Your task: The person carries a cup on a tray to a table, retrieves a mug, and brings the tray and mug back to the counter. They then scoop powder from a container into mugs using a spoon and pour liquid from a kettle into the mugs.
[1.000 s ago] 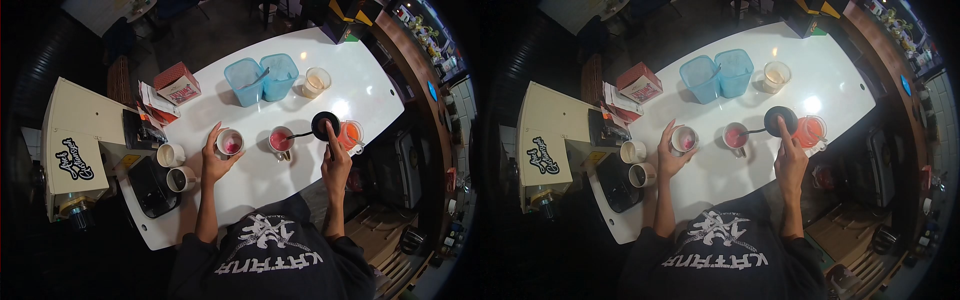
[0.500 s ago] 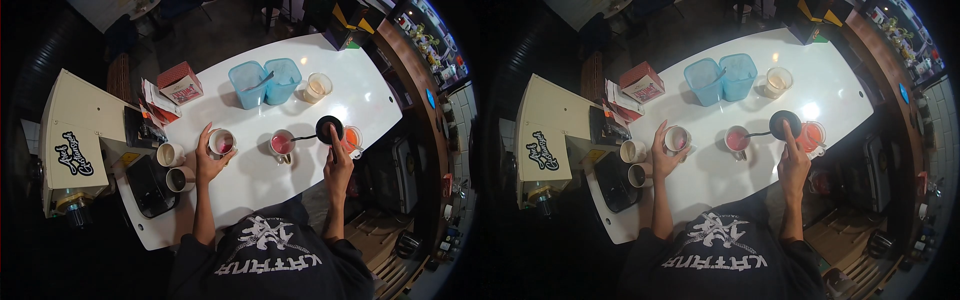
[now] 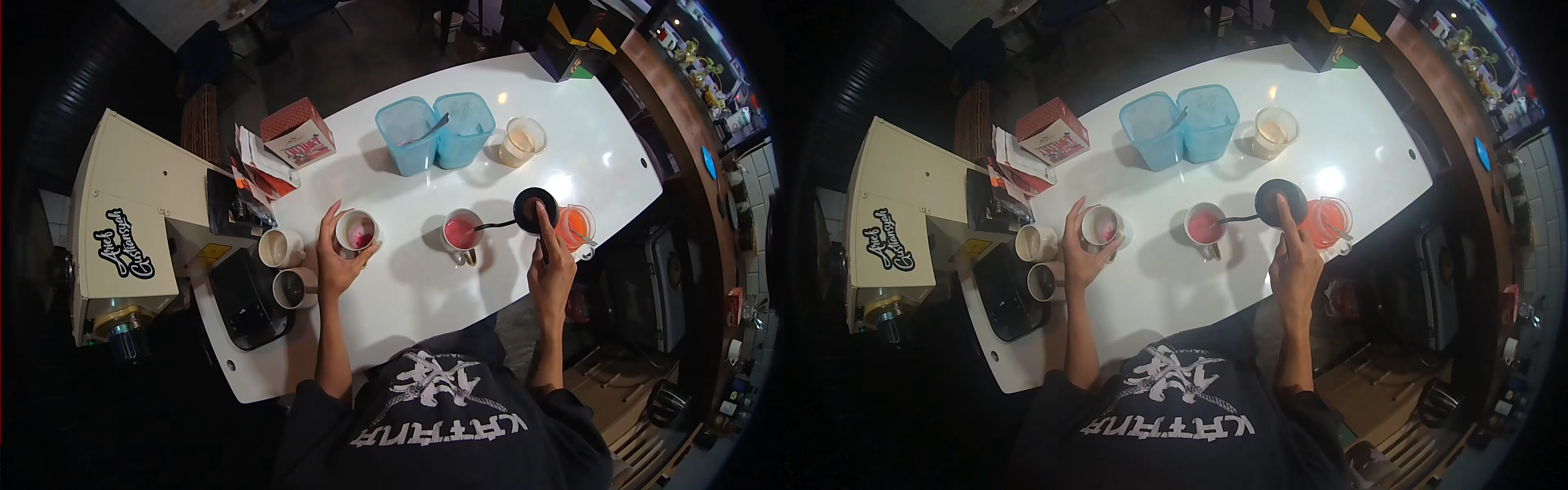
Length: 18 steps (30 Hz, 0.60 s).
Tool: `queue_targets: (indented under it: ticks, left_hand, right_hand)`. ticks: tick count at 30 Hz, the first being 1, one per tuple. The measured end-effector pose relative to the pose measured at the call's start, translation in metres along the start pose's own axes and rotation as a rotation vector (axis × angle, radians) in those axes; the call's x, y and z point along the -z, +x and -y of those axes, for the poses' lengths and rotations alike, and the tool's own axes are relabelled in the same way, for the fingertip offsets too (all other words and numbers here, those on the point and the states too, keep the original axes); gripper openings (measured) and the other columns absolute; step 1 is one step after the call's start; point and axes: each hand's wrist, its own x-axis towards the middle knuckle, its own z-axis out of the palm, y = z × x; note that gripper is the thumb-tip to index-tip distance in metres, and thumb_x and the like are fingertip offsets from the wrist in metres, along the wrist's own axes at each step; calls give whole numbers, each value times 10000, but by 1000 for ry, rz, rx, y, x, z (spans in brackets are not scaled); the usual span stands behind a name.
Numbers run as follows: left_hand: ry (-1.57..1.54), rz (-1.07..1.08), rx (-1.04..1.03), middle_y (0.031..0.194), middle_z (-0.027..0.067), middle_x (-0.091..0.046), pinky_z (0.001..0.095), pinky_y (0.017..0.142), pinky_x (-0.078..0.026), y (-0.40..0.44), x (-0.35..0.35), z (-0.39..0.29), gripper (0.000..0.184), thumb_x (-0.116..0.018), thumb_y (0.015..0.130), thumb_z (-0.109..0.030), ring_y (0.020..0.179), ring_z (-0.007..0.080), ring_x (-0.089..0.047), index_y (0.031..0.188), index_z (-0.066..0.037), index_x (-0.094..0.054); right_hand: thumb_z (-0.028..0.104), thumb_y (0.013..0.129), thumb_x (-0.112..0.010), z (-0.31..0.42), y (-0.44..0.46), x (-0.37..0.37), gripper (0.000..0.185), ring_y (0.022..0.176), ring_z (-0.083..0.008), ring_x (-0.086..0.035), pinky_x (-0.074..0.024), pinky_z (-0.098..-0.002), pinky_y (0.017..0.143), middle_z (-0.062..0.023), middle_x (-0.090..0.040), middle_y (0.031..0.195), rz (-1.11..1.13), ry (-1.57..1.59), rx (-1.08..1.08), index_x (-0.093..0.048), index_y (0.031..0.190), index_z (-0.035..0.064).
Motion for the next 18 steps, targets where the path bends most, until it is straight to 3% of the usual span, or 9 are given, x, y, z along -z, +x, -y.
queue_targets:
  ticks: [18]
  left_hand:
    - [77,21,-46,1327,173,-547,403,1036,-478,-3,-2,1,954,-844,730,-63,1200,257,-573,1511,-10,-300]
  right_hand:
    - [-118,841,-585,-1,2,0,766,644,-291,-574,-470,-416,644,-137,-554,764,-19,9,22,-488,1474,302]
